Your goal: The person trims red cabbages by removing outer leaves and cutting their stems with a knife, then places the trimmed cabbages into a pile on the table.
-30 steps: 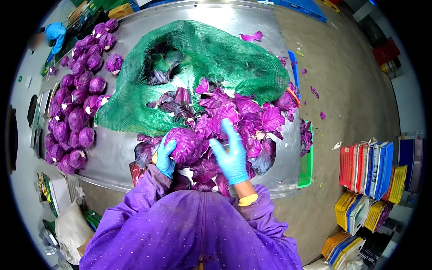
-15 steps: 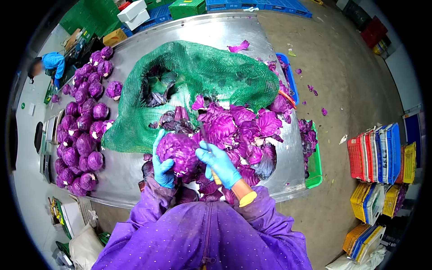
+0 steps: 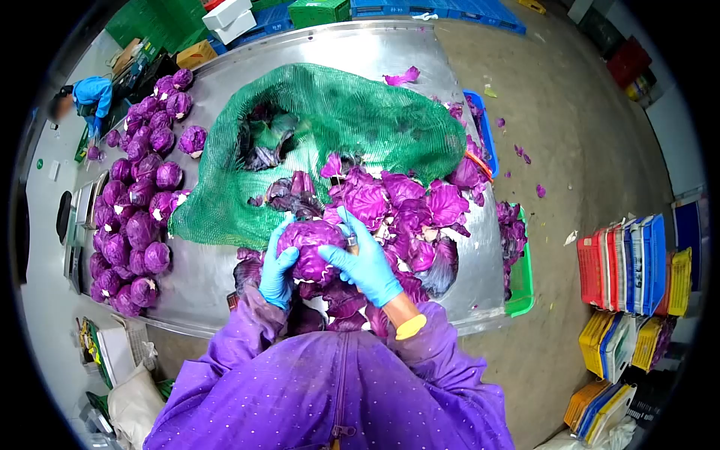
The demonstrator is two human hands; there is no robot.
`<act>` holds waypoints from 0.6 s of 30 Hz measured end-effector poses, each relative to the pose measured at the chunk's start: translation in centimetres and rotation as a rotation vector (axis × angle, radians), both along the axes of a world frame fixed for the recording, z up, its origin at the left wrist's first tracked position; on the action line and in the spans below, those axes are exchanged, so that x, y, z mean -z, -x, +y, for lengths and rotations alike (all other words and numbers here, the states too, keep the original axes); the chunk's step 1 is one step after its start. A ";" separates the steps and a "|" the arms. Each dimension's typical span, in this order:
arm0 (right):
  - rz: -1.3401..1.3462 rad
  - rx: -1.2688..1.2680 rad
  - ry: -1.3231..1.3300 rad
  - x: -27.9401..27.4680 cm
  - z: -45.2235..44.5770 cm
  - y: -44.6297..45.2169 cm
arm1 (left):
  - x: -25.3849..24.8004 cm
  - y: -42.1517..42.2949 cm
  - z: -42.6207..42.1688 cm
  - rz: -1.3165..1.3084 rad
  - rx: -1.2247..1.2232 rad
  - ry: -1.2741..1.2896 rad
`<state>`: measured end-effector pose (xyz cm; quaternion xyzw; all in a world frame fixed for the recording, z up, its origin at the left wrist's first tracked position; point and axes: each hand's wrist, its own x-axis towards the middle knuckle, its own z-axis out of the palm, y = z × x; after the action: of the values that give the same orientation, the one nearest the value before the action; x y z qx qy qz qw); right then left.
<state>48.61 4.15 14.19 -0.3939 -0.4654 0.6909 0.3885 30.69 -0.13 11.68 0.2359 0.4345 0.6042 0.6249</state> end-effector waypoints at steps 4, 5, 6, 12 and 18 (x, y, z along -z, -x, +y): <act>-0.107 0.050 -0.286 2.1 -1.3 0.8 | 1.7 -1.3 0.2 -0.194 -0.080 0.032; -0.259 0.061 -0.387 3.2 -1.4 0.7 | 1.7 -1.6 0.2 -0.247 -0.090 0.050; -0.313 0.163 -0.536 3.0 -1.4 0.9 | 1.7 -1.8 0.1 -0.242 -0.089 0.045; 0.076 0.283 -0.040 1.7 -0.4 -0.6 | 1.2 -3.3 -0.8 -0.448 -0.119 0.130; -0.258 0.218 -0.415 1.9 -0.9 -0.4 | 1.4 -3.4 -0.8 -0.067 -0.251 0.053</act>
<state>48.96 3.27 12.25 -0.4384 -0.5975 0.4788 0.4708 34.10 -0.89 10.26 0.1427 0.4553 0.6735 0.5646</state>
